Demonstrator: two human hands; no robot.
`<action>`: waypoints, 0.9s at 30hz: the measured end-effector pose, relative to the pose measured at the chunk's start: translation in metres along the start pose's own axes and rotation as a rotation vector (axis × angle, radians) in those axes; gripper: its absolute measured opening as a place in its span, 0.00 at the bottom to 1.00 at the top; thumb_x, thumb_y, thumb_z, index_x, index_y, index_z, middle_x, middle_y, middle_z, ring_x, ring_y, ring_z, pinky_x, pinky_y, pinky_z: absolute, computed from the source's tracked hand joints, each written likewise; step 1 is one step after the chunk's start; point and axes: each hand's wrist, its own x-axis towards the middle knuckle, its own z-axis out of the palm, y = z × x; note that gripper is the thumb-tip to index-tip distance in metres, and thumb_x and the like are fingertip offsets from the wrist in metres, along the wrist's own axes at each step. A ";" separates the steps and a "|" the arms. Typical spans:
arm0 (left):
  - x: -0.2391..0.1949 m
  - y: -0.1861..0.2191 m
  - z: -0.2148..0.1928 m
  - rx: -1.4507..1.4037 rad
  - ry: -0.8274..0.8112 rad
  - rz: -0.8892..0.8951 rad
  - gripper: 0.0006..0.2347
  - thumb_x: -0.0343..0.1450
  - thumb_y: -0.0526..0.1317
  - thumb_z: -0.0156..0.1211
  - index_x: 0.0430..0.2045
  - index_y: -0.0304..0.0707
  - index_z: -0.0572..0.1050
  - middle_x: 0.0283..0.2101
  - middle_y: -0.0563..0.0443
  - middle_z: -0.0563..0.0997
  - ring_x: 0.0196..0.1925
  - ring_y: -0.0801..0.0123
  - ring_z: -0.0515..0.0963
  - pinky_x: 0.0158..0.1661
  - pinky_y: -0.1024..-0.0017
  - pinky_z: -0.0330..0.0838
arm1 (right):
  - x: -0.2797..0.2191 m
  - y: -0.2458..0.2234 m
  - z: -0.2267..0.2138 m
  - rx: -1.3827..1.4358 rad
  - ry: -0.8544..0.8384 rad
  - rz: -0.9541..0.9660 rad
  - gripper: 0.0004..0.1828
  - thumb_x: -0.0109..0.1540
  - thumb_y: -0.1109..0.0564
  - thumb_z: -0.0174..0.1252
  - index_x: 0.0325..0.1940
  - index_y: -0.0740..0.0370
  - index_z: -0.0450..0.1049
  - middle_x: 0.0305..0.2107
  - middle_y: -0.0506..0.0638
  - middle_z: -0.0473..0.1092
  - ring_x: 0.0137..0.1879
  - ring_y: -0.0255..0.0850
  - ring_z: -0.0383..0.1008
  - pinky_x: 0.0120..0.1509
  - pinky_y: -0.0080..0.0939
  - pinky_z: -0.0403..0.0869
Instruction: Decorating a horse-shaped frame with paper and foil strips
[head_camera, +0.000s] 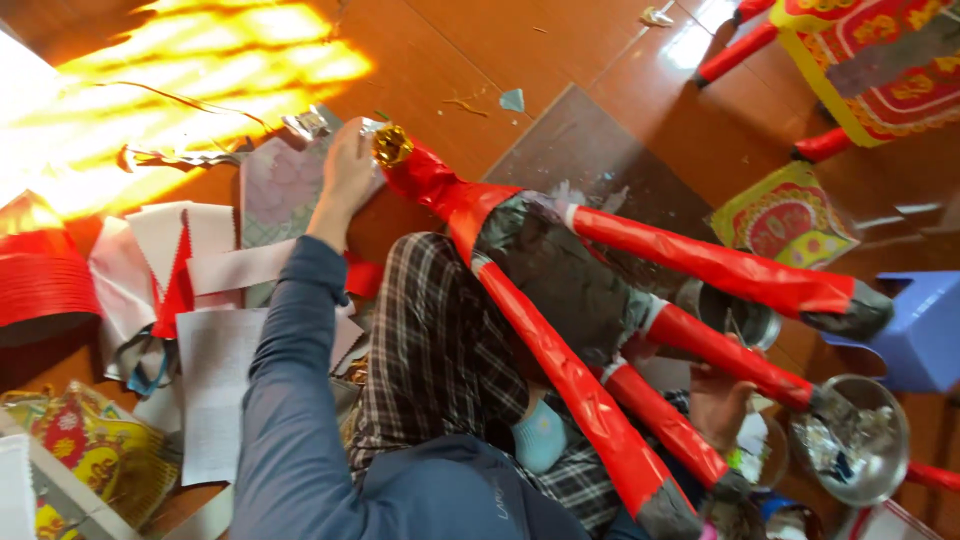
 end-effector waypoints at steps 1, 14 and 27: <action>0.008 -0.009 0.010 -0.048 -0.045 -0.029 0.15 0.82 0.36 0.54 0.63 0.29 0.73 0.65 0.31 0.76 0.67 0.41 0.76 0.65 0.54 0.69 | -0.003 -0.003 0.006 0.069 -0.076 0.010 0.42 0.62 0.36 0.72 0.79 0.38 0.67 0.74 0.49 0.71 0.54 0.38 0.79 0.65 0.45 0.79; 0.017 0.015 0.010 0.422 -0.294 0.156 0.21 0.84 0.43 0.47 0.69 0.26 0.67 0.70 0.34 0.75 0.72 0.43 0.72 0.67 0.52 0.66 | -0.004 0.003 0.000 0.060 -0.148 0.018 0.41 0.65 0.34 0.72 0.82 0.33 0.69 0.77 0.41 0.70 0.55 0.36 0.76 0.67 0.47 0.75; 0.073 0.022 0.019 0.899 -0.314 0.450 0.12 0.64 0.45 0.73 0.34 0.40 0.80 0.33 0.43 0.88 0.35 0.48 0.87 0.39 0.59 0.77 | -0.007 0.000 0.008 0.016 -0.194 0.004 0.40 0.67 0.33 0.70 0.82 0.31 0.69 0.75 0.39 0.71 0.55 0.35 0.77 0.69 0.47 0.76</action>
